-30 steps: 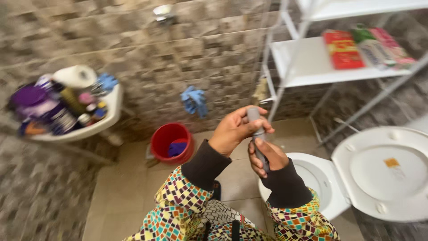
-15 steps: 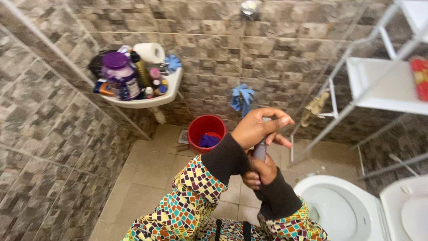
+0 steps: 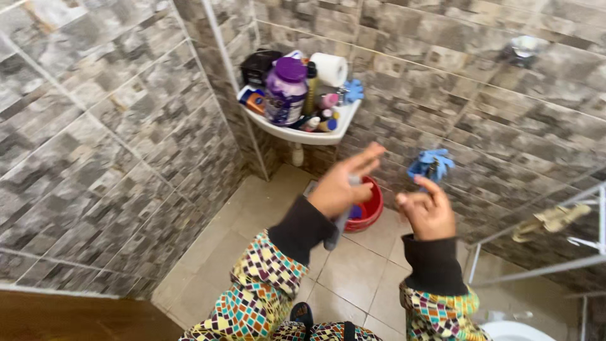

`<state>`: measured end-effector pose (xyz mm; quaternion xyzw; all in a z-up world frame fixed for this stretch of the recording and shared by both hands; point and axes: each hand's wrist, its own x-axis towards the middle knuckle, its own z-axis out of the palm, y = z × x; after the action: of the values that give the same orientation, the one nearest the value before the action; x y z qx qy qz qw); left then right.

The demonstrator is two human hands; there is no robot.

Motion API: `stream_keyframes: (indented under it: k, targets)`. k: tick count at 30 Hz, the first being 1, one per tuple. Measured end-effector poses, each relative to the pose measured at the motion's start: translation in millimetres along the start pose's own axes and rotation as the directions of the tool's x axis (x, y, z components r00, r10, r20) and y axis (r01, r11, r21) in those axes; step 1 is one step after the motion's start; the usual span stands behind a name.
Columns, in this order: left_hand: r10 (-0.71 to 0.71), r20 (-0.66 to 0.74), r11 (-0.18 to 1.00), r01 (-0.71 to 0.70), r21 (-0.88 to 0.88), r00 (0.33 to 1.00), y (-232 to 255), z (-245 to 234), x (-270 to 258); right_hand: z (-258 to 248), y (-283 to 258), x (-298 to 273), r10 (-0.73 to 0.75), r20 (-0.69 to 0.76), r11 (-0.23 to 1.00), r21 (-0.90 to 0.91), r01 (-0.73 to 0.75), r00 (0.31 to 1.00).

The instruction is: The person picks up various toiletries, medicine bottles, and cleaning supplies from the sink and a bucket, and organizes them by placing them onto the tiers of a white storage shelf in the bathroom.

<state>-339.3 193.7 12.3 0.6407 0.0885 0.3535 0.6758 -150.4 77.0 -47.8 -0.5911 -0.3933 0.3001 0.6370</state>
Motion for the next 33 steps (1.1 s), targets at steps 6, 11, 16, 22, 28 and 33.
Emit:
stream_keyframes:
  k: [6,11,16,22,28,33]
  targets:
    - [0.072,0.292,0.536,-0.283,0.795,0.954,11.7,-26.6,-36.1,86.4,-52.4,20.3,0.122,0.555,0.428,0.719,-0.548,0.823]
    - [0.061,0.08,0.284,-0.094,0.954,0.995,16.4,-84.7,-46.5,138.8,-42.2,32.0,0.077,0.554,0.441,0.727,-0.526,0.829]
    - [0.247,-0.216,0.669,-0.005,0.744,0.945,-0.6,-124.1,-45.7,177.5,-1.0,56.6,0.015,0.54,0.684,0.608,-0.403,0.842]
    - [0.209,-0.273,0.839,-0.029,0.543,0.939,-12.7,-142.6,-5.4,180.4,40.8,88.2,0.046,0.508,0.995,-0.101,0.007,0.86]
    - [0.234,-0.083,0.73,-0.118,0.673,0.969,-34.9,-163.8,53.2,187.2,62.9,177.3,-0.118,0.576,0.801,-0.427,0.42,0.809]
    - [0.045,-0.203,0.884,0.056,0.464,0.978,-118.1,-231.4,90.2,194.5,83.2,269.6,0.174,0.513,0.716,-0.652,0.25,0.84]
